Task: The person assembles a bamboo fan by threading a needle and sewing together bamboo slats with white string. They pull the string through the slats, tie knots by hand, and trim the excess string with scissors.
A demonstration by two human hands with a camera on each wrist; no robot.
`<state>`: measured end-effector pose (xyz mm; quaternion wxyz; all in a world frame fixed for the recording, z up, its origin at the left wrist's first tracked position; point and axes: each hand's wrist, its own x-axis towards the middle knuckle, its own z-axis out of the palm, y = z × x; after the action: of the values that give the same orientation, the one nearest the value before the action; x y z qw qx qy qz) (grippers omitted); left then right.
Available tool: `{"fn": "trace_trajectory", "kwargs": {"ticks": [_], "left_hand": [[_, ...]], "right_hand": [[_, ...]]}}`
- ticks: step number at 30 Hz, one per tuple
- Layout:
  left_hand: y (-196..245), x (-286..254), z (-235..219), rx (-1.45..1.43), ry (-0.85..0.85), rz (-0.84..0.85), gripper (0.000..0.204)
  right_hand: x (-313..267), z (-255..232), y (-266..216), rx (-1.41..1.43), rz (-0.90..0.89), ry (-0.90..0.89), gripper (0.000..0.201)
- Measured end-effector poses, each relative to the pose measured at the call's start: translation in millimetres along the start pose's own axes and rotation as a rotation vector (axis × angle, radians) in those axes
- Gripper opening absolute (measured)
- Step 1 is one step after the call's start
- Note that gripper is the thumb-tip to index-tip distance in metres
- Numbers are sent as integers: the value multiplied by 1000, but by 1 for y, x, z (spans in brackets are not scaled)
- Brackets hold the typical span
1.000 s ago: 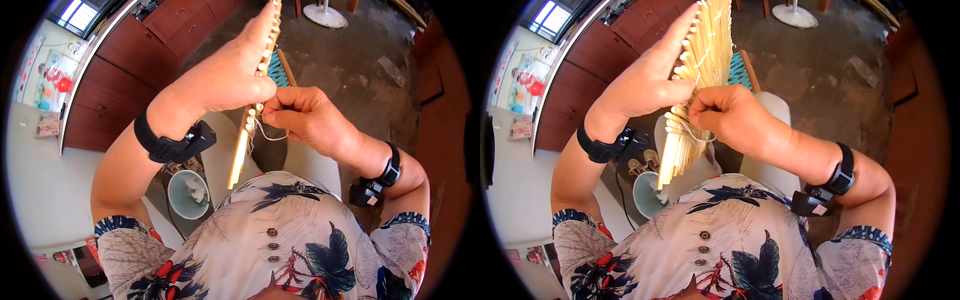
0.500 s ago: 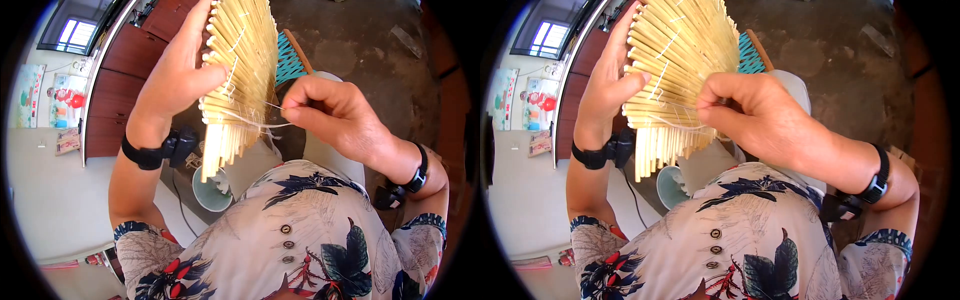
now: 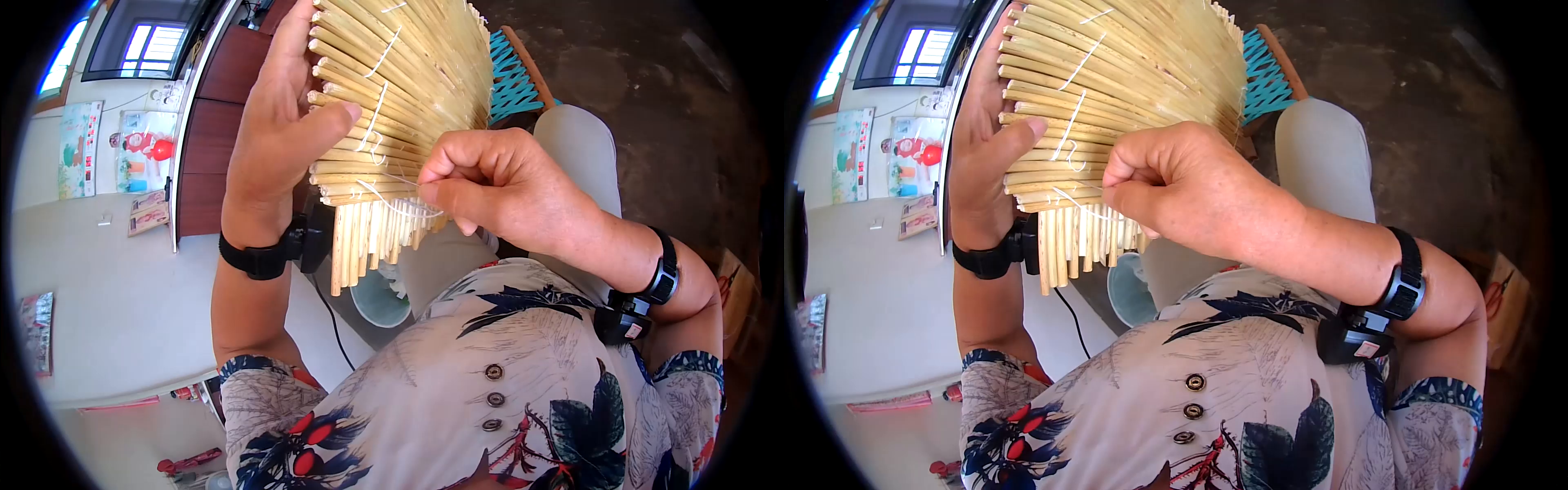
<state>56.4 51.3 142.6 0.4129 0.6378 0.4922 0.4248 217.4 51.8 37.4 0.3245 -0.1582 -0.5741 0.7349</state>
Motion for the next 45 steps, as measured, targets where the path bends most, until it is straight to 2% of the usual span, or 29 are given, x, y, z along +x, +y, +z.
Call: {"fn": "trace_trajectory", "kwargs": {"ticks": [2, 3, 9, 11, 14, 18, 20, 24, 29, 33, 35, 37, 41, 42, 45], "left_hand": [[-1, 1, -1, -39, -40, 28, 93], [5, -11, -12, -49, -50, 40, 93], [3, -12, -15, -21, -64, 44, 90], [-1, -11, -19, -94, -155, 109, 90], [9, -16, -12, -29, -73, 32, 91], [1, -15, -17, -125, -160, 127, 91], [6, -16, -11, -50, -74, 55, 92], [4, -17, -10, -68, -70, 67, 91], [-7, -13, -16, 41, -116, 186, 90], [-4, -15, -12, 29, -98, 138, 90], [-9, -16, -15, 78, -199, 219, 86], [-12, -16, -8, 50, -192, 215, 85], [-20, -11, 18, -98, -137, 225, 85], [-23, -12, 24, -147, -111, 228, 86], [-71, -18, 16, -416, -187, 241, 122]], "right_hand": [[3, 1, 1, 11, 4, 0, 5], [3, 20, -4, 3, -6, 7, 5], [4, 24, -8, -9, -7, 42, 10], [4, 24, -8, -12, -10, 45, 10], [0, 28, -11, -36, -23, 47, 10], [0, 26, -11, -59, -12, 30, 9], [0, 26, -11, -74, -7, 14, 7], [0, 26, -16, -67, -8, 49, 9], [1, 23, -16, -143, -50, 33, 8], [1, 23, -20, -201, -59, 50, 8], [1, 23, -21, -231, -56, 60, 8], [-2, 20, -21, -191, -17, 69, 7], [-20, 0, -36, -352, 19, 31, 7], [-32, -7, -39, -324, 100, 67, 6], [-56, -16, -42, -304, 252, 141, 6]]}}
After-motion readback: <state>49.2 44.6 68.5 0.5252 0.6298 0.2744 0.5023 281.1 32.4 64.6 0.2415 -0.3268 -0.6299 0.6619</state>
